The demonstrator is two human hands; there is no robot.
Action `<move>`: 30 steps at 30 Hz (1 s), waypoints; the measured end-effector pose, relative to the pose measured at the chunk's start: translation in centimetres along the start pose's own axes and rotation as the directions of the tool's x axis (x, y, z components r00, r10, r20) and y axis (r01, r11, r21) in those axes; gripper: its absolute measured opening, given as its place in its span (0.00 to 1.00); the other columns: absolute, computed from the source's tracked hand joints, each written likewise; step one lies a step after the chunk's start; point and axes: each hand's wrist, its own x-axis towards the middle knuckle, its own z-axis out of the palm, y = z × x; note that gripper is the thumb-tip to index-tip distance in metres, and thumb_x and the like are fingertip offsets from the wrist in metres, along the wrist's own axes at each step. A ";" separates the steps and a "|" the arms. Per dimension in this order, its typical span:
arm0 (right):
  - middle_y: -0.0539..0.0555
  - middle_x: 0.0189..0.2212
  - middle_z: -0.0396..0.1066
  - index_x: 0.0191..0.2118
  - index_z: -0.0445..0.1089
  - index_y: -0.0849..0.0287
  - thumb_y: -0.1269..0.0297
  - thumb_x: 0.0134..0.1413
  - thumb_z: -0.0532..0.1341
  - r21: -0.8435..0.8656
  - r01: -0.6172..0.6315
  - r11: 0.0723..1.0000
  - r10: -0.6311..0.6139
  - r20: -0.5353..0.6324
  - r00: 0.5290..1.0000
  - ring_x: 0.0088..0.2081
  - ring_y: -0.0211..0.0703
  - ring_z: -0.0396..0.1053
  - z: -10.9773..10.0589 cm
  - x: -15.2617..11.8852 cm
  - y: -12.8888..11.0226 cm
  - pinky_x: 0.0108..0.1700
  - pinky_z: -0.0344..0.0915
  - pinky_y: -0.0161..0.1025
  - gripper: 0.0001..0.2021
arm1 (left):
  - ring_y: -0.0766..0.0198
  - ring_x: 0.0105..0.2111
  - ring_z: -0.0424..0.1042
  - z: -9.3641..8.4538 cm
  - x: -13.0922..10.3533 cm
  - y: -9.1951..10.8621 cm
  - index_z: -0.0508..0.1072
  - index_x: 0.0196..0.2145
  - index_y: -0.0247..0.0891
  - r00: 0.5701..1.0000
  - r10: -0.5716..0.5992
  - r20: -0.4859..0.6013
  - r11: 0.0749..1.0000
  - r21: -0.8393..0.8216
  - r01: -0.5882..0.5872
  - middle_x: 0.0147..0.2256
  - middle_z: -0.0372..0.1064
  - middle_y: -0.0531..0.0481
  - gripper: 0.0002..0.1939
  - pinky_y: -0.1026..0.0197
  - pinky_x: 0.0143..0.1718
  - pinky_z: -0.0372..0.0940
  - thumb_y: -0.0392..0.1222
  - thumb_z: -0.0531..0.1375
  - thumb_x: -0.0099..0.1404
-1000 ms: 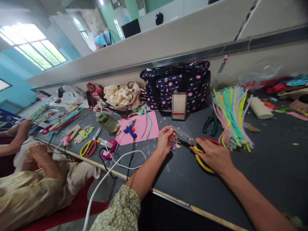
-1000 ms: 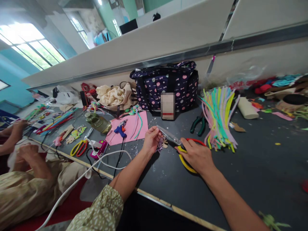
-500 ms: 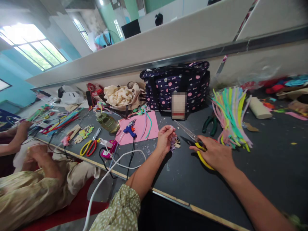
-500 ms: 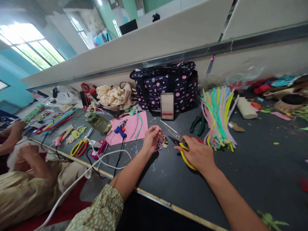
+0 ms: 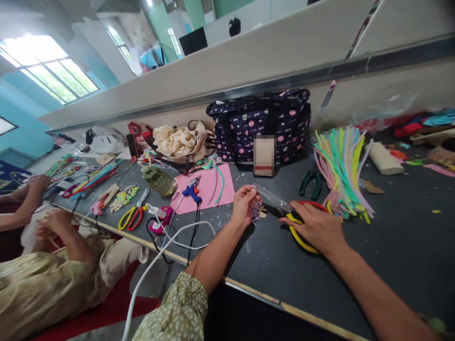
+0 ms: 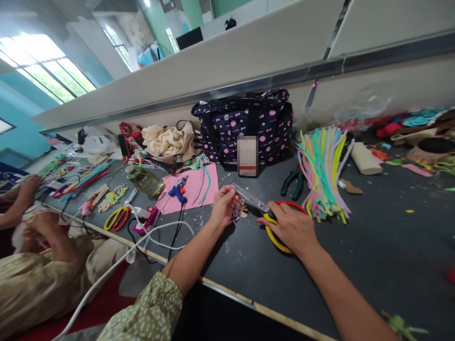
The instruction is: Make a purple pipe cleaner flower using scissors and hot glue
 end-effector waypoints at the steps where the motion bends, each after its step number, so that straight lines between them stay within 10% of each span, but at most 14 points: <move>1: 0.52 0.27 0.71 0.44 0.71 0.58 0.46 0.60 0.54 -0.008 0.004 1.000 -0.003 0.005 1.000 0.26 0.39 0.64 0.0 0.0 0.0 0.27 0.44 0.36 0.21 | 0.72 0.20 0.66 -0.1 0.0 -0.1 0.68 0.29 0.36 1.000 -0.001 -0.002 1.000 0.003 0.001 0.21 0.66 0.57 0.19 0.65 0.29 0.65 0.44 0.71 0.45; 30: 0.54 0.31 0.74 0.43 0.70 0.59 0.43 0.58 0.53 0.088 -0.049 0.995 0.043 0.073 0.996 0.30 0.42 0.70 0.4 -0.2 0.3 0.28 0.49 0.36 0.24 | 0.71 0.23 0.69 0.1 0.0 0.2 0.69 0.30 0.36 1.000 0.018 0.009 1.000 -0.022 -0.017 0.25 0.68 0.55 0.17 0.65 0.30 0.66 0.42 0.71 0.47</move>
